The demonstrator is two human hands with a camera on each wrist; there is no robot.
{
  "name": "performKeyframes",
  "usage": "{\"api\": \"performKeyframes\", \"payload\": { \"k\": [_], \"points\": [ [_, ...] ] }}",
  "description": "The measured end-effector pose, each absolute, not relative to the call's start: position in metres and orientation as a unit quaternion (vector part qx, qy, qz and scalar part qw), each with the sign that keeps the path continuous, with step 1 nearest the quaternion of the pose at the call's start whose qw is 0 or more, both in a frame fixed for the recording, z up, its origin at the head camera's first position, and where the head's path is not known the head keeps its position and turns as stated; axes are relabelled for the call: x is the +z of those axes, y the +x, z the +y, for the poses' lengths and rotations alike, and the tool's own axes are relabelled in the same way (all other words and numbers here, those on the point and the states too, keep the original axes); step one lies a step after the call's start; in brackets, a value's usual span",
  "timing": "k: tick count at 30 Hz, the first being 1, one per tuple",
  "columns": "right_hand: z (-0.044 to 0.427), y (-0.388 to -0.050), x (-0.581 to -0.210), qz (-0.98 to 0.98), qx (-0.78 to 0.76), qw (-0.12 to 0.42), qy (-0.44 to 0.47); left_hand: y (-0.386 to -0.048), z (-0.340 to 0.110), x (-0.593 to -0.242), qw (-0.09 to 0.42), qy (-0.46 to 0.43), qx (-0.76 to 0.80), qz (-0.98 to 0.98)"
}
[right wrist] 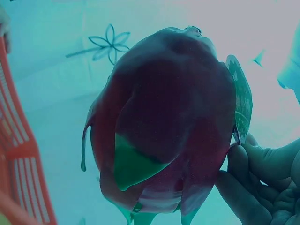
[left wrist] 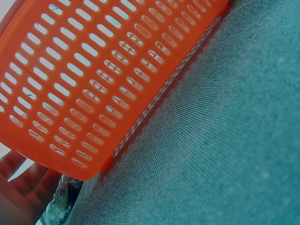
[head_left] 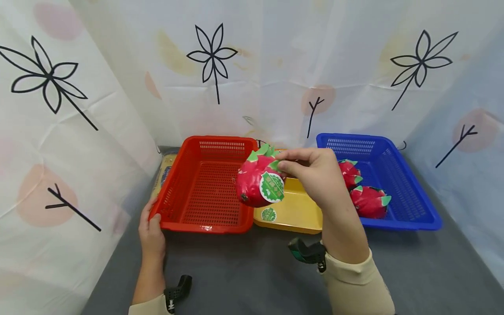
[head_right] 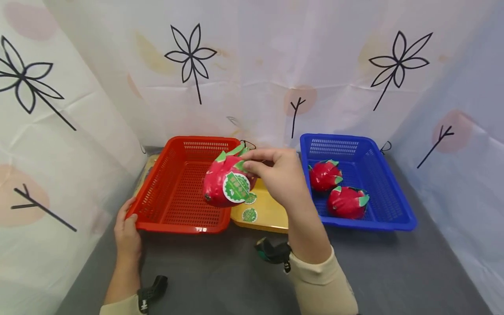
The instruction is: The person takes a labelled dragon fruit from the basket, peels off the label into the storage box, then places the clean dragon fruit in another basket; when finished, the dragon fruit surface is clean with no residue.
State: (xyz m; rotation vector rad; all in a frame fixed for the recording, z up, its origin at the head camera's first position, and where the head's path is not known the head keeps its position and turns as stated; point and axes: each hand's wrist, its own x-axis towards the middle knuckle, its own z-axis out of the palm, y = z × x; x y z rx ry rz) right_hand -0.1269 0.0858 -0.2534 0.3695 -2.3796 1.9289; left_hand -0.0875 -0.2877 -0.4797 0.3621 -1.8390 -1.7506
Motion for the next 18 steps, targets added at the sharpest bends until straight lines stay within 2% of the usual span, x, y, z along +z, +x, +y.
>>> {"api": "performKeyframes", "payload": {
  "k": [13, 18],
  "points": [
    [0.168, -0.048, -0.284, -0.822, 0.559, 0.105, 0.008, -0.089, -0.295, -0.481, 0.263, 0.159, -0.658, -0.688],
    [0.198, -0.017, -0.299, -0.853, 0.513, 0.094, -0.025, -0.091, -0.292, -0.481, 0.257, 0.157, -0.666, -0.682]
  ]
}}
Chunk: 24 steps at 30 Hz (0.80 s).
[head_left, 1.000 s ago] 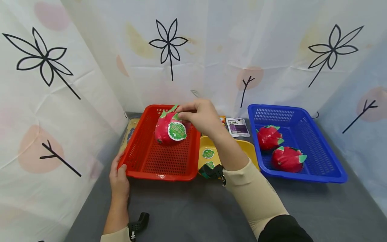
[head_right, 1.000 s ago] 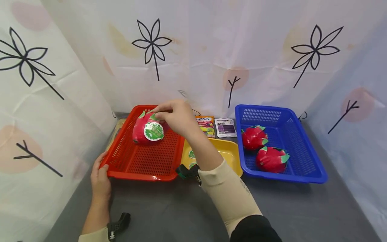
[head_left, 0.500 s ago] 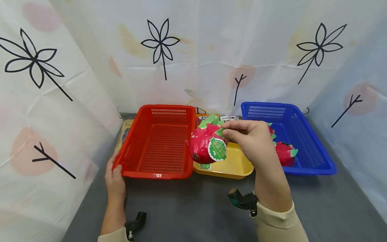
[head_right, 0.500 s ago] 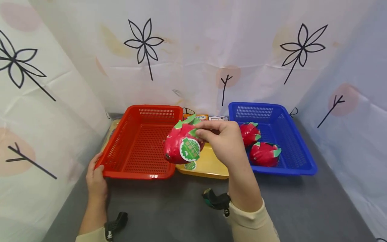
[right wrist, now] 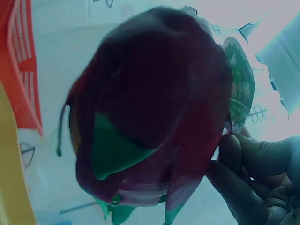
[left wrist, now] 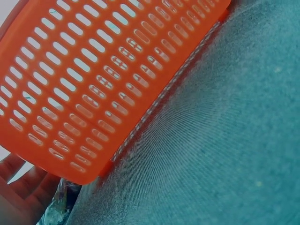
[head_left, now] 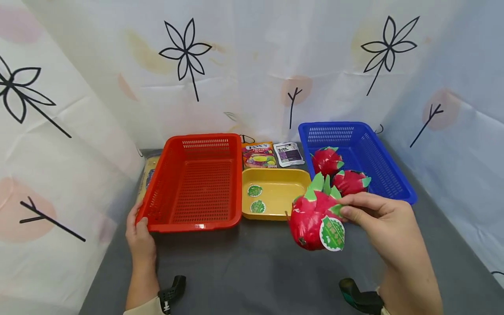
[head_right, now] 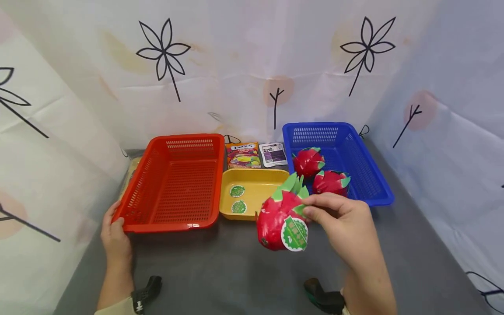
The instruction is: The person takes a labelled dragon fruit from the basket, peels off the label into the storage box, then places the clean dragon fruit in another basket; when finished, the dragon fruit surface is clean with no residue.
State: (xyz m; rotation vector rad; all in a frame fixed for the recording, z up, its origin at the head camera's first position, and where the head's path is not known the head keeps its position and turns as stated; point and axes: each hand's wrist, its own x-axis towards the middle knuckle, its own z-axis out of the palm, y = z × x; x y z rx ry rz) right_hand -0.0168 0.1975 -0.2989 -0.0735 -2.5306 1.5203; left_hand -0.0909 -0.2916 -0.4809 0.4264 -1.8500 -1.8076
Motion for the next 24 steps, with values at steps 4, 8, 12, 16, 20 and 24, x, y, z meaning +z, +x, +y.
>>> {"api": "performKeyframes", "payload": {
  "k": [4, 8, 12, 16, 20, 24],
  "points": [
    [0.214, 0.002, -0.312, -0.866, 0.493, 0.055, -0.065, -0.089, -0.292, -0.479, 0.263, 0.167, -0.669, -0.674],
    [0.223, 0.018, -0.326, -0.863, 0.494, 0.010, -0.105, -0.086, -0.293, -0.476, 0.267, 0.178, -0.664, -0.676],
    [0.223, 0.019, -0.340, -0.862, 0.487, -0.029, -0.139, -0.086, -0.292, -0.476, 0.270, 0.178, -0.663, -0.675],
    [0.207, 0.004, -0.358, -0.874, 0.459, -0.052, -0.151, -0.087, -0.293, -0.477, 0.272, 0.172, -0.666, -0.672],
    [0.183, -0.014, -0.378, -0.876, 0.461, -0.048, -0.136, -0.089, -0.292, -0.480, 0.269, 0.169, -0.668, -0.673],
    [0.164, -0.027, -0.394, -0.860, 0.491, -0.045, -0.130, -0.090, -0.291, -0.481, 0.264, 0.155, -0.666, -0.680]
  ]
}}
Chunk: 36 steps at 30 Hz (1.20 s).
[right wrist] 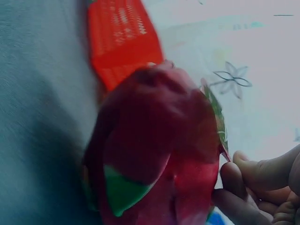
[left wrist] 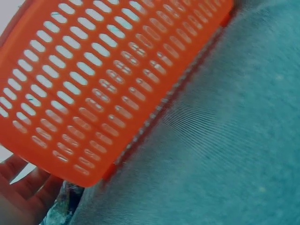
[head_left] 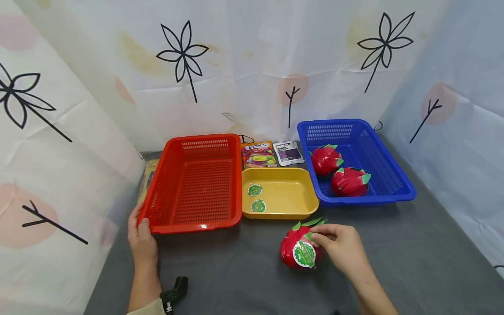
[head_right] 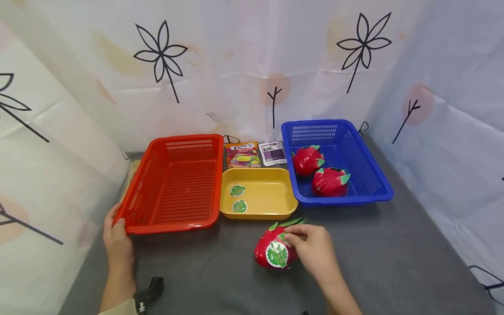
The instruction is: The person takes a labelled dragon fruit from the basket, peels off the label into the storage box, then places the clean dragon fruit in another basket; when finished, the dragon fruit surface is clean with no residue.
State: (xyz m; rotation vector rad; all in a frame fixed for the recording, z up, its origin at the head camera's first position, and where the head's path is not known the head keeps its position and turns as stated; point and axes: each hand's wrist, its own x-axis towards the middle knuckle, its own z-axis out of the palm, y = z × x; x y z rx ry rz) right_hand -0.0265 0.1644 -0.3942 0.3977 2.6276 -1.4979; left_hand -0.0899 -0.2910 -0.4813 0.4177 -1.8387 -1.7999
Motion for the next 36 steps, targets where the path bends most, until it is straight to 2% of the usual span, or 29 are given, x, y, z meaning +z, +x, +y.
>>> {"api": "performKeyframes", "payload": {
  "k": [5, 9, 12, 16, 18, 21, 23, 27, 31, 36],
  "points": [
    [0.150, -0.037, -0.404, 0.845, -0.516, 0.058, 0.129, -0.088, -0.288, -0.482, 0.275, 0.141, -0.661, -0.684],
    [0.147, -0.042, -0.406, 0.844, -0.519, 0.059, 0.121, -0.089, -0.285, -0.479, 0.313, 0.134, -0.657, -0.673],
    [0.147, -0.044, -0.407, 0.846, -0.518, 0.059, 0.112, -0.089, -0.282, -0.475, 0.373, 0.117, -0.605, -0.694],
    [0.149, -0.047, -0.407, 0.851, -0.511, 0.062, 0.102, -0.087, -0.264, -0.457, 0.499, 0.058, -0.447, -0.740],
    [0.150, -0.047, -0.407, 0.851, -0.511, 0.064, 0.101, -0.085, -0.244, -0.441, 0.553, 0.003, -0.391, -0.735],
    [0.151, -0.047, -0.406, 0.852, -0.509, 0.066, 0.101, -0.081, -0.206, -0.415, 0.584, -0.121, -0.385, -0.704],
    [0.151, -0.047, -0.406, 0.855, -0.504, 0.062, 0.102, -0.079, -0.182, -0.403, 0.566, -0.212, -0.411, -0.682],
    [0.149, -0.048, -0.405, 0.863, -0.494, 0.052, 0.095, -0.077, -0.148, -0.402, 0.464, -0.357, -0.478, -0.655],
    [0.147, -0.051, -0.406, 0.866, -0.490, 0.047, 0.085, -0.074, -0.125, -0.424, 0.333, -0.405, -0.512, -0.680],
    [0.145, -0.054, -0.408, 0.872, -0.484, 0.033, 0.073, -0.064, -0.101, -0.441, 0.145, -0.408, -0.485, -0.759]
  ]
}}
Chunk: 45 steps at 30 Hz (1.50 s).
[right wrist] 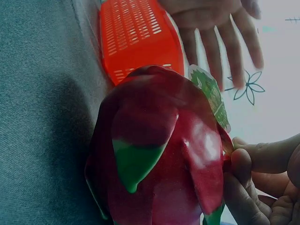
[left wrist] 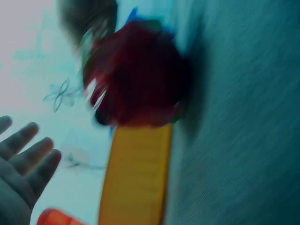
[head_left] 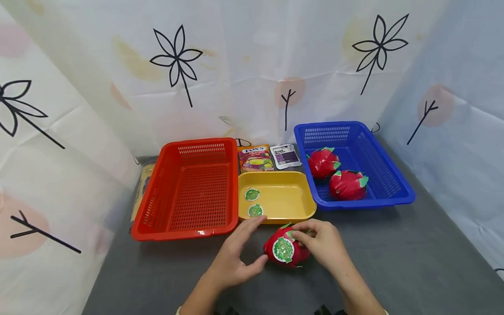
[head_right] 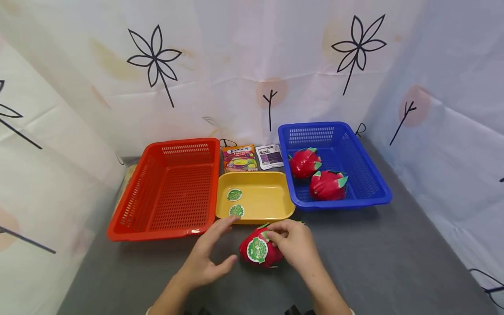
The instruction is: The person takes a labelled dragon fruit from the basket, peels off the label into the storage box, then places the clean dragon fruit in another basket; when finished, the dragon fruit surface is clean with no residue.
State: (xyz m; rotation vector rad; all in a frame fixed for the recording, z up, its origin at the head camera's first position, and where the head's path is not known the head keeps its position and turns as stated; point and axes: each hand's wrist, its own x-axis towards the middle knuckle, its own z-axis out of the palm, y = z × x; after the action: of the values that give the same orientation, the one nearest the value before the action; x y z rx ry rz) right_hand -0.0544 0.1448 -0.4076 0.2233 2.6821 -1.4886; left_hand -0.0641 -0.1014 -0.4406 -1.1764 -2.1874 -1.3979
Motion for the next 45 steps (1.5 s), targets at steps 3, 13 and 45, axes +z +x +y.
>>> {"api": "performKeyframes", "payload": {
  "k": [3, 13, 45],
  "points": [
    [0.142, -0.056, -0.408, 0.874, -0.481, 0.027, 0.065, -0.060, -0.089, -0.452, 0.068, -0.370, -0.469, -0.799],
    [0.139, -0.056, -0.407, 0.886, -0.461, 0.000, 0.048, -0.064, -0.068, -0.491, -0.078, -0.257, -0.525, -0.808],
    [0.128, -0.030, -0.408, 0.864, -0.490, 0.073, 0.086, -0.067, -0.068, -0.501, -0.047, -0.240, -0.575, -0.781]
  ]
}}
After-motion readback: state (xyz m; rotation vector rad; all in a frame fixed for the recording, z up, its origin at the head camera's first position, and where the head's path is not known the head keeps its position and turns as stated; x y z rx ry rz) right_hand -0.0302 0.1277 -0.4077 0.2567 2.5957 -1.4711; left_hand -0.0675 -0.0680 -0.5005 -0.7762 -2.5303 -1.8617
